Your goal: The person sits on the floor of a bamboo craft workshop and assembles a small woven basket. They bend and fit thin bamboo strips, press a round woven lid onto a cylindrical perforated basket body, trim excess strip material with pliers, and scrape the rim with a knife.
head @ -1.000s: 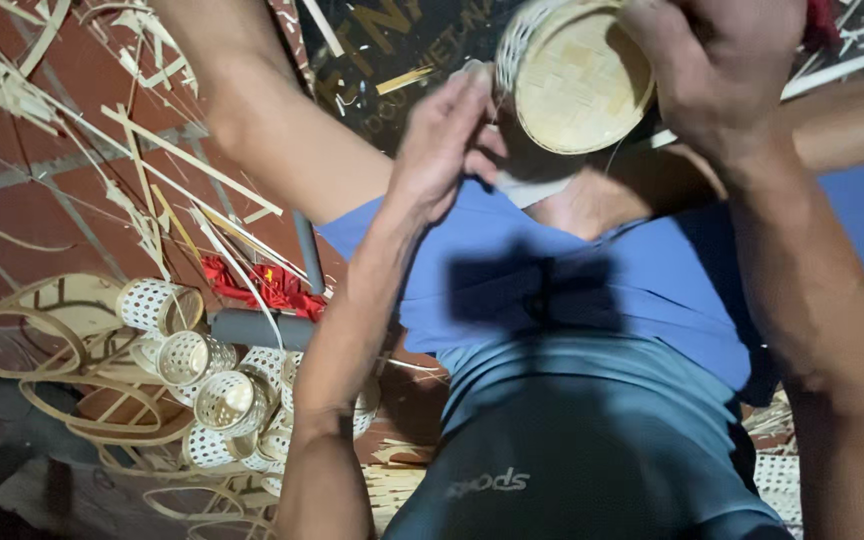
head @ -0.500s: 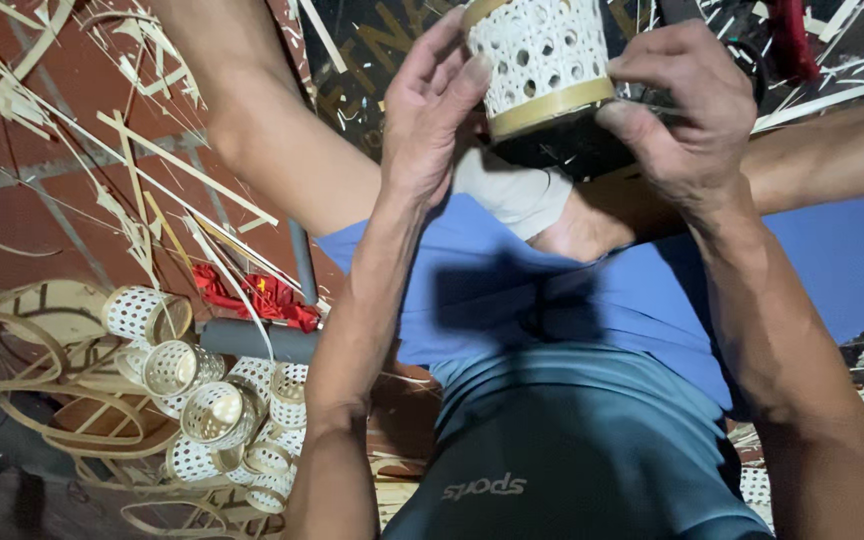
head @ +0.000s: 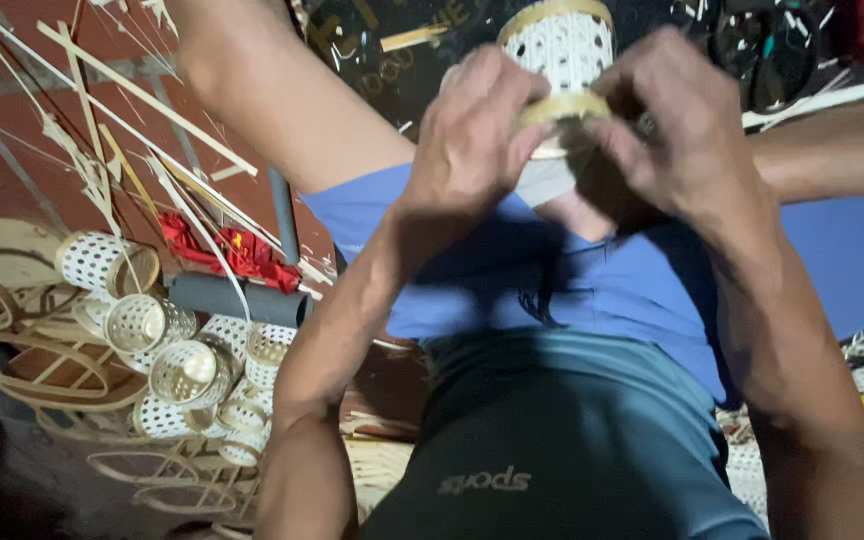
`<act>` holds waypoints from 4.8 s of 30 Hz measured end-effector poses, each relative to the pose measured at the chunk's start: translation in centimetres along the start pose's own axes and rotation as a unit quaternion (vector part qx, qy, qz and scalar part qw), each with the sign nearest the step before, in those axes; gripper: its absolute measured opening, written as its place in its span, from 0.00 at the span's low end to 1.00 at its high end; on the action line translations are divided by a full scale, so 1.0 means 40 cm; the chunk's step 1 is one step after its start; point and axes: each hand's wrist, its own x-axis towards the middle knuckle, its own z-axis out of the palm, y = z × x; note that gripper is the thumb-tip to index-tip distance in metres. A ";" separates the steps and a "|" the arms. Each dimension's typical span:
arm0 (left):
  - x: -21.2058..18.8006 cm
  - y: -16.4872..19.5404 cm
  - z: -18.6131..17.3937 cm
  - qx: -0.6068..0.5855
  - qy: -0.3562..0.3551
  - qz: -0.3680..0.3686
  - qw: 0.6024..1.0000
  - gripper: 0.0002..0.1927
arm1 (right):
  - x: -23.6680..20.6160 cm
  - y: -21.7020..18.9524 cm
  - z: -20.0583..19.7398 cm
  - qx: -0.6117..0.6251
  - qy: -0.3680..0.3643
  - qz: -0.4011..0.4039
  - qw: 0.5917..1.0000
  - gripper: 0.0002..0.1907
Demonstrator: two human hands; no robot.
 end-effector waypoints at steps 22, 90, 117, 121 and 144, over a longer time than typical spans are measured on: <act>-0.015 0.033 -0.004 0.023 -0.092 0.092 0.991 0.16 | -0.030 -0.048 -0.007 -0.060 -0.054 -0.041 0.996 0.18; -0.097 -0.042 0.169 -0.440 0.073 -0.189 0.875 0.48 | -0.205 0.031 -0.014 0.057 0.053 0.055 0.995 0.12; 0.013 -0.093 0.162 -0.179 0.077 -0.159 0.968 0.13 | -0.073 0.046 -0.009 -0.021 0.087 0.184 0.979 0.12; 0.008 -0.090 0.170 -0.189 0.074 -0.179 0.963 0.14 | -0.123 0.084 0.030 0.033 0.097 0.212 0.972 0.11; 0.046 -0.022 0.194 0.010 -0.044 -0.059 0.997 0.67 | -0.114 -0.060 0.031 0.124 0.024 0.144 0.981 0.07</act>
